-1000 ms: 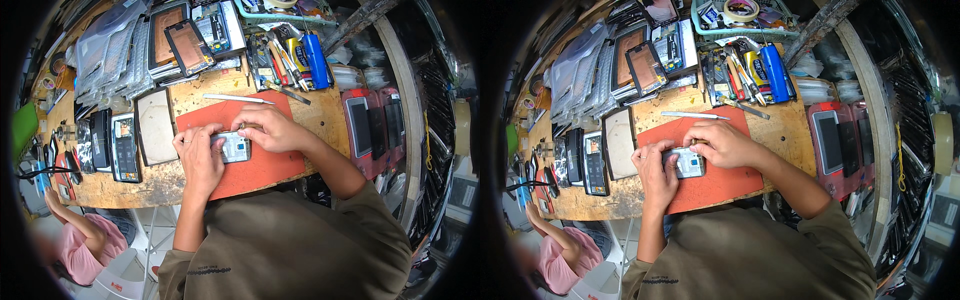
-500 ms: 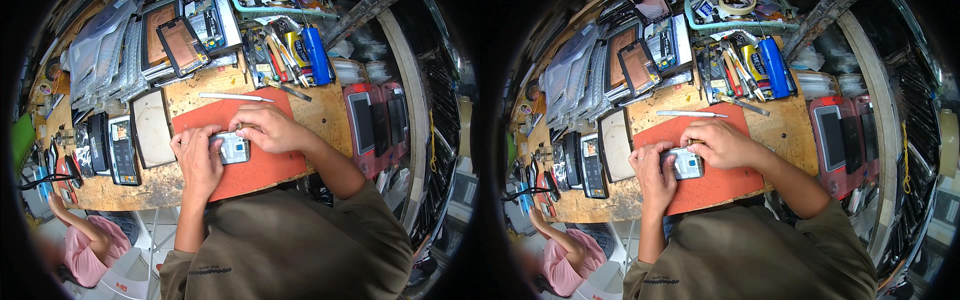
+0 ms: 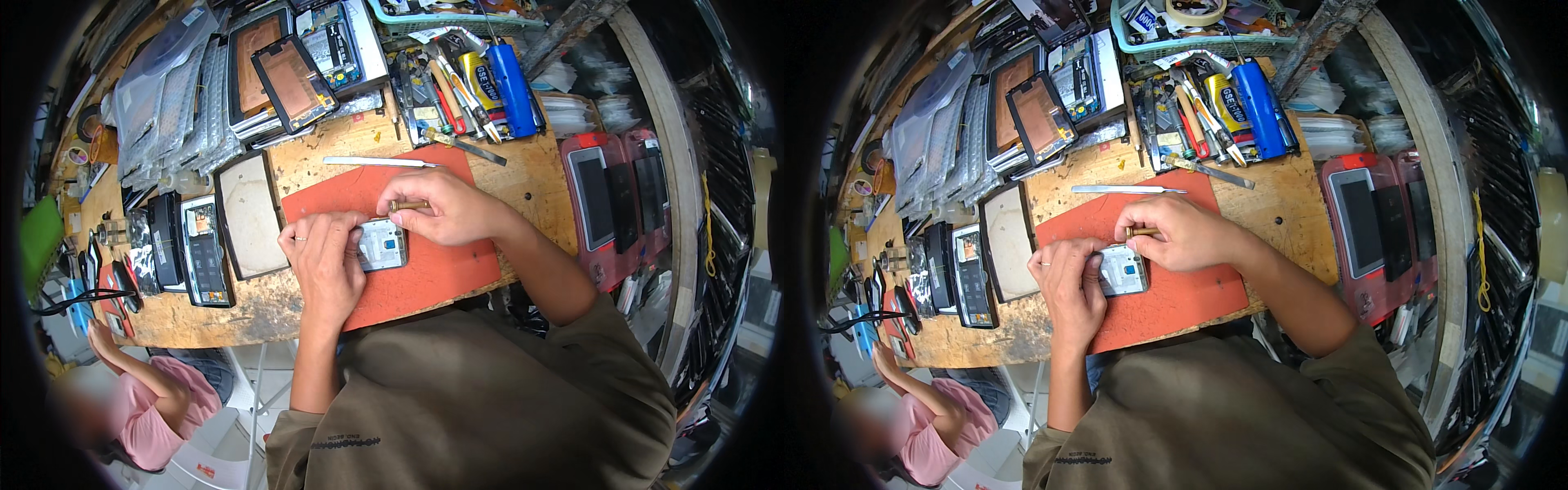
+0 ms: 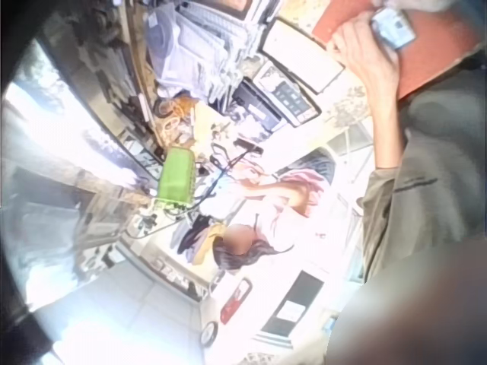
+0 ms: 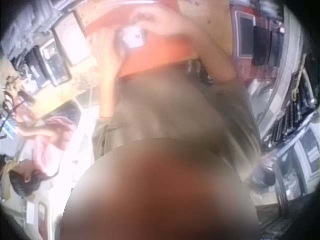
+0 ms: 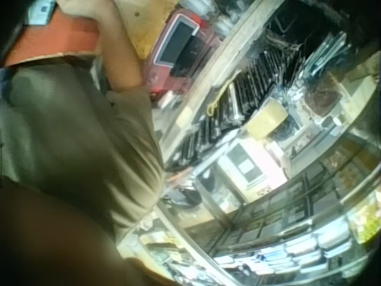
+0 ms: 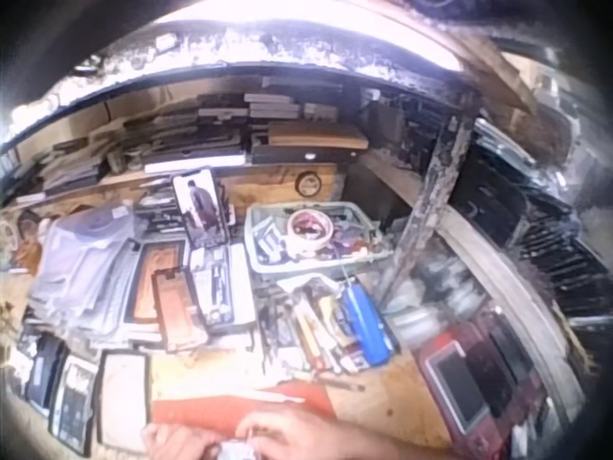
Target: The person works on a disassembled smartphone on a red mat, using a metal spudger to pry and adjust internal components. They apply adhesive from a tube along the phone's frame and handle small parts and tools throughout the clip.
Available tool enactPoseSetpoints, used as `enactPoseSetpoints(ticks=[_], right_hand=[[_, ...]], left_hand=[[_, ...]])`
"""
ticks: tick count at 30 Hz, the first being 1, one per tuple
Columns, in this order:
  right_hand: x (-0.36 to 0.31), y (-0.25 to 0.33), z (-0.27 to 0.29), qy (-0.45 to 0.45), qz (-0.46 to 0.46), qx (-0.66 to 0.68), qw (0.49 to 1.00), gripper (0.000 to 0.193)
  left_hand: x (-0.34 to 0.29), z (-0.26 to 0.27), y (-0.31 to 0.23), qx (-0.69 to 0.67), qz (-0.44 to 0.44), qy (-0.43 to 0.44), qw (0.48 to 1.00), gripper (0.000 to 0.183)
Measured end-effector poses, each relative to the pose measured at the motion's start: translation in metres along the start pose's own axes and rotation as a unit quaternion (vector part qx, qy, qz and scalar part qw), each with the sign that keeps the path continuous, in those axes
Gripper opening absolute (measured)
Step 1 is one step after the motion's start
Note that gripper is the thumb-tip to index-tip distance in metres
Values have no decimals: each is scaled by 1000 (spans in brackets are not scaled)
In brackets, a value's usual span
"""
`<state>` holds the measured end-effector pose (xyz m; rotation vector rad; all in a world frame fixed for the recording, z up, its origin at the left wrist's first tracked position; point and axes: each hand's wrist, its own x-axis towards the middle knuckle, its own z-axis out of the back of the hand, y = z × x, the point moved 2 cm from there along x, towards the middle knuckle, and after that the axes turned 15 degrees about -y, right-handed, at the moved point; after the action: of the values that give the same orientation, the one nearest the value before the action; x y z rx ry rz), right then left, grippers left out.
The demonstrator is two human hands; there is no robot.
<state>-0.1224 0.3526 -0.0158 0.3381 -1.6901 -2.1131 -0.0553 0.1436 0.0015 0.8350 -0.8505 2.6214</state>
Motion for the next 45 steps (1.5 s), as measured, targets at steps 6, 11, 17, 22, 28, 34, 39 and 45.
enactPoseSetpoints(ticks=[6,11,17,22,28,34,39,45], right_hand=[[0,1,-1,-7,26,6,1000,17],[-1,2,-2,-2,69,-21,997,18],[0,1,-1,6,95,-33,995,18],[0,2,-2,3,90,-22,996,18],[0,3,-2,6,76,-29,997,18],[1,3,-2,15,83,-36,996,18],[0,4,-2,7,85,-38,996,17],[0,5,-2,14,74,-23,997,17]], left_hand=[[-1,1,-1,-1,6,7,1000,15],[-5,2,1,-6,17,7,1000,26],[-11,0,5,-19,24,-3,1000,46],[-10,-1,5,-26,17,-21,999,54],[-11,-1,6,-27,25,-17,999,54],[-12,-2,7,-28,23,-9,999,46],[-12,-1,6,-28,24,-10,999,47],[-12,-1,6,-31,27,-13,999,48]])
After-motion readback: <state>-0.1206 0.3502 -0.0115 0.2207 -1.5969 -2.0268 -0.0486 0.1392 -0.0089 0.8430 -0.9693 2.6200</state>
